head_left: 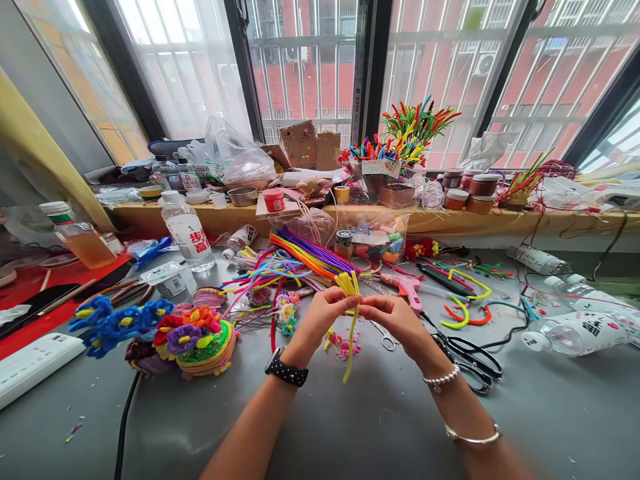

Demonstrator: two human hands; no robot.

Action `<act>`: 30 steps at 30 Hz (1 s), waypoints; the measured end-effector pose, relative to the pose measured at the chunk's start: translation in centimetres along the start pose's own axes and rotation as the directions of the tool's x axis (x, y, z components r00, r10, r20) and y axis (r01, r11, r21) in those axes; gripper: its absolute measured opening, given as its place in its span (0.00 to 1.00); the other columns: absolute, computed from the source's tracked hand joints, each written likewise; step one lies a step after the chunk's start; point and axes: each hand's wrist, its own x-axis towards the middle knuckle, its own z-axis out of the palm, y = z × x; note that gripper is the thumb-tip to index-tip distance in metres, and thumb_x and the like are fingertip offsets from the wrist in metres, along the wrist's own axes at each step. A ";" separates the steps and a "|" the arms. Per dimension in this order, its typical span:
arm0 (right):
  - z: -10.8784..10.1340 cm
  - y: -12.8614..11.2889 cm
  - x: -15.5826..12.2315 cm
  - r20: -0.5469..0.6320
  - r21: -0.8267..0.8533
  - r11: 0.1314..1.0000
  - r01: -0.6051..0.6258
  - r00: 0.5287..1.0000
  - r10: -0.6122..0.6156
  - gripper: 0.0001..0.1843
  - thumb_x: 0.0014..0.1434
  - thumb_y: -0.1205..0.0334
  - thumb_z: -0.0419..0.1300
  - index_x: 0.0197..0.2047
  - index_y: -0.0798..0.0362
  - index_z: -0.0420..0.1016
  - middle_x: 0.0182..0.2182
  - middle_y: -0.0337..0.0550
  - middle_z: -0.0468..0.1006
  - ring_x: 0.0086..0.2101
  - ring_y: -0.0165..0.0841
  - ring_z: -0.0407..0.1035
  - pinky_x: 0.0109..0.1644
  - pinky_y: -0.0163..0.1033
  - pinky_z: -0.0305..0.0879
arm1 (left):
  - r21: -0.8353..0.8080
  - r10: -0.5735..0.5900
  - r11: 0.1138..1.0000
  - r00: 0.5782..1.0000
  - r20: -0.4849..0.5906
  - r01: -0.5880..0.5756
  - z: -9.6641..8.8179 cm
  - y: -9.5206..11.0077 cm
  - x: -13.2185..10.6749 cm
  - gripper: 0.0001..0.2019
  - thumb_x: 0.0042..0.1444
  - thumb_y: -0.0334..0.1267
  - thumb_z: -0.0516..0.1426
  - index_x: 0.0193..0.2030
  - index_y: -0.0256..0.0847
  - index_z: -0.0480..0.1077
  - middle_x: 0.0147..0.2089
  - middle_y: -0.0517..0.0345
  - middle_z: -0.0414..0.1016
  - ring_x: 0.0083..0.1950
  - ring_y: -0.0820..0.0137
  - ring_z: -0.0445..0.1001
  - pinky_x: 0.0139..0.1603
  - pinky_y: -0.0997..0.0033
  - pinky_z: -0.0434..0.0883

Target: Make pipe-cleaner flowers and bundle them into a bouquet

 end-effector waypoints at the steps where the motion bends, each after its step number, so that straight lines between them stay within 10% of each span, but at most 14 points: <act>1: 0.1 0.1 0.0 0.008 -0.002 1.000 0.010 1.000 -0.010 0.13 0.44 0.55 0.60 0.29 0.56 0.74 0.23 0.38 0.71 0.25 0.27 0.60 0.29 0.32 0.55 | 0.013 0.003 1.000 1.000 0.010 -0.004 0.1 0.0 0.0 0.14 0.39 0.45 0.58 0.22 0.33 0.70 0.21 0.61 0.65 0.26 0.76 0.61 0.26 0.77 0.58; 30: 0.5 0.7 0.2 -0.037 0.018 0.999 0.048 0.998 -0.047 0.12 0.45 0.57 0.59 0.22 0.56 0.64 0.19 0.34 0.63 0.21 0.24 0.53 0.24 0.32 0.47 | -0.024 0.199 0.978 0.968 -0.154 -0.205 0.1 -0.7 0.1 0.08 0.44 0.40 0.57 0.28 0.36 0.66 0.28 0.61 0.67 0.29 0.76 0.65 0.30 0.77 0.63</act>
